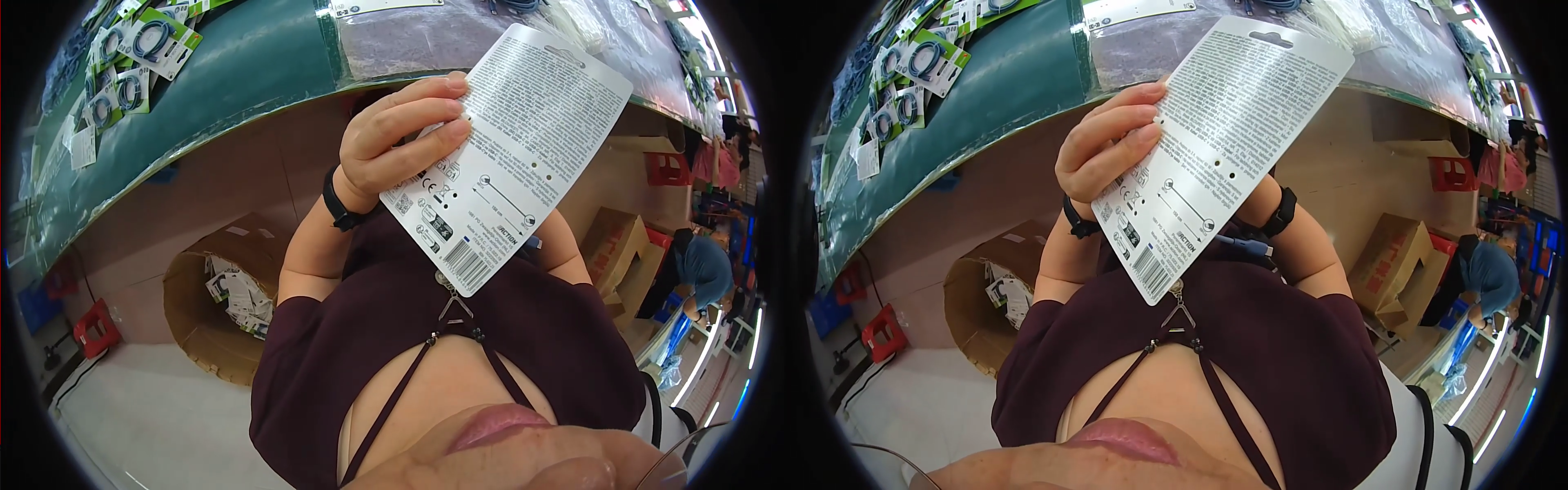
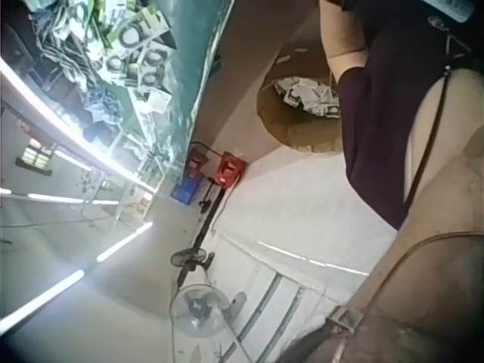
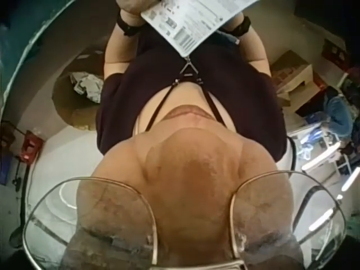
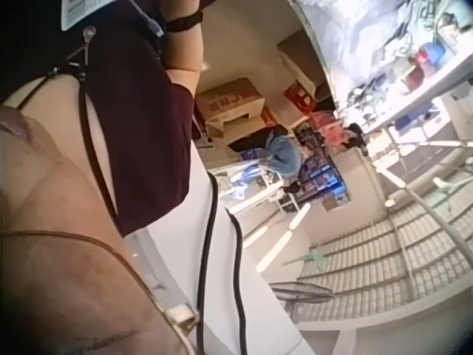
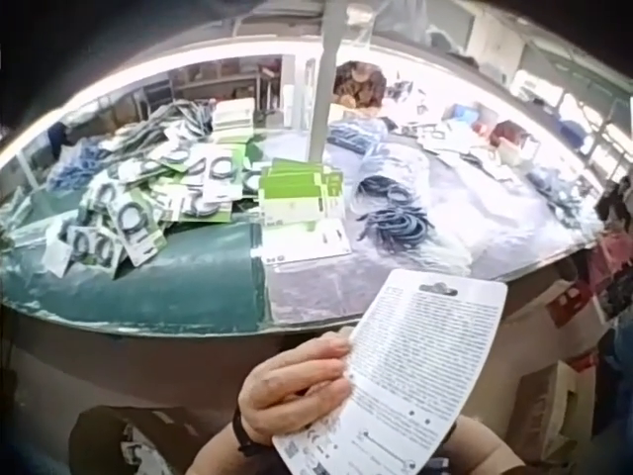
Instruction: The person packages a cable by threading a plastic tie through the cardboard backing and around the coiled cable, then pulls the tie tight. They turn the package over to inspect it, then pick up a new cable and backing to repeat the process.
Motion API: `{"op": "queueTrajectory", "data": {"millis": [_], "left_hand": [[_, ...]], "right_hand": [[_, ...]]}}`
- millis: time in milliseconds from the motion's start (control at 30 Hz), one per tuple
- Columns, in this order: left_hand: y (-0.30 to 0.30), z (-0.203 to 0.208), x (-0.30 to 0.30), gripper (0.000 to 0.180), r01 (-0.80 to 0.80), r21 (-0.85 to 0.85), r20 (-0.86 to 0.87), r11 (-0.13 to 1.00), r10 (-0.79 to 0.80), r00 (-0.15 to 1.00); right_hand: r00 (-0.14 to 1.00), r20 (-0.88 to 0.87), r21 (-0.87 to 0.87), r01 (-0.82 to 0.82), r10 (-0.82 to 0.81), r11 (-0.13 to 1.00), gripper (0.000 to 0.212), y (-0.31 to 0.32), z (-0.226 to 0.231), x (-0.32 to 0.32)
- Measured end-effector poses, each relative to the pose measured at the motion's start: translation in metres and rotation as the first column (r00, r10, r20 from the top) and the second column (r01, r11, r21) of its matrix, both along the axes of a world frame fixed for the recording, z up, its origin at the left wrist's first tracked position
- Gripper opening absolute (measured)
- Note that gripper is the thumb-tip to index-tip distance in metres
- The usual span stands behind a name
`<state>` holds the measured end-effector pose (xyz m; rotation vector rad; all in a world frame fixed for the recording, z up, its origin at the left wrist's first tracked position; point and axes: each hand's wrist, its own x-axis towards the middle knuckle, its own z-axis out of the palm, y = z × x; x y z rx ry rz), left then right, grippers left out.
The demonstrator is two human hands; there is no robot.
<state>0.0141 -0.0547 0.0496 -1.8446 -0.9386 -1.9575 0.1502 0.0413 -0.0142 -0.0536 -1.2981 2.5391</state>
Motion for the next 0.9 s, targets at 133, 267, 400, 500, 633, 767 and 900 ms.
{"op": "queueTrajectory", "data": {"millis": [133, 267, 400, 500, 633, 767, 900], "left_hand": [[-0.002, 0.0, -0.001, 0.032, -0.031, 0.009, -0.029, 0.999, 0.031, 0.999], [-0.002, -0.001, 0.0, 0.032, -0.024, 0.003, -0.053, 1.0, 0.024, 0.998], [-0.002, 0.0, 0.0, 0.032, -0.016, -0.003, -0.058, 1.0, 0.015, 0.998], [-0.001, 0.0, 0.002, 0.032, -0.008, -0.009, -0.053, 1.0, 0.008, 0.999], [0.001, -0.005, 0.006, 0.031, 0.019, 0.002, 0.03, 1.0, -0.019, 0.999], [0.006, -0.009, 0.006, 0.032, 0.066, 0.008, 0.062, 0.998, -0.066, 0.996], [0.008, -0.01, 0.006, 0.033, 0.067, 0.019, 0.106, 0.998, -0.068, 0.992]], "right_hand": [[1.0, -0.006, 0.054, 0.03, -0.03, 0.998, 0.044, -0.004, -0.002, 0.003], [0.997, -0.007, 0.107, 0.073, -0.072, 0.992, 0.043, -0.005, -0.004, 0.006], [0.994, -0.012, 0.157, 0.112, -0.111, 0.981, 0.042, -0.011, -0.002, 0.019], [0.99, -0.021, 0.195, 0.141, -0.139, 0.971, 0.041, -0.006, -0.007, 0.009], [0.985, -0.03, 0.247, 0.174, -0.172, 0.953, 0.041, -0.009, -0.008, 0.01], [0.979, -0.021, 0.188, 0.204, -0.203, 0.961, 0.036, -0.012, 0.015, 0.008], [0.974, -0.002, 0.049, 0.226, -0.226, 0.973, 0.028, -0.014, 0.037, 0.007]]}}
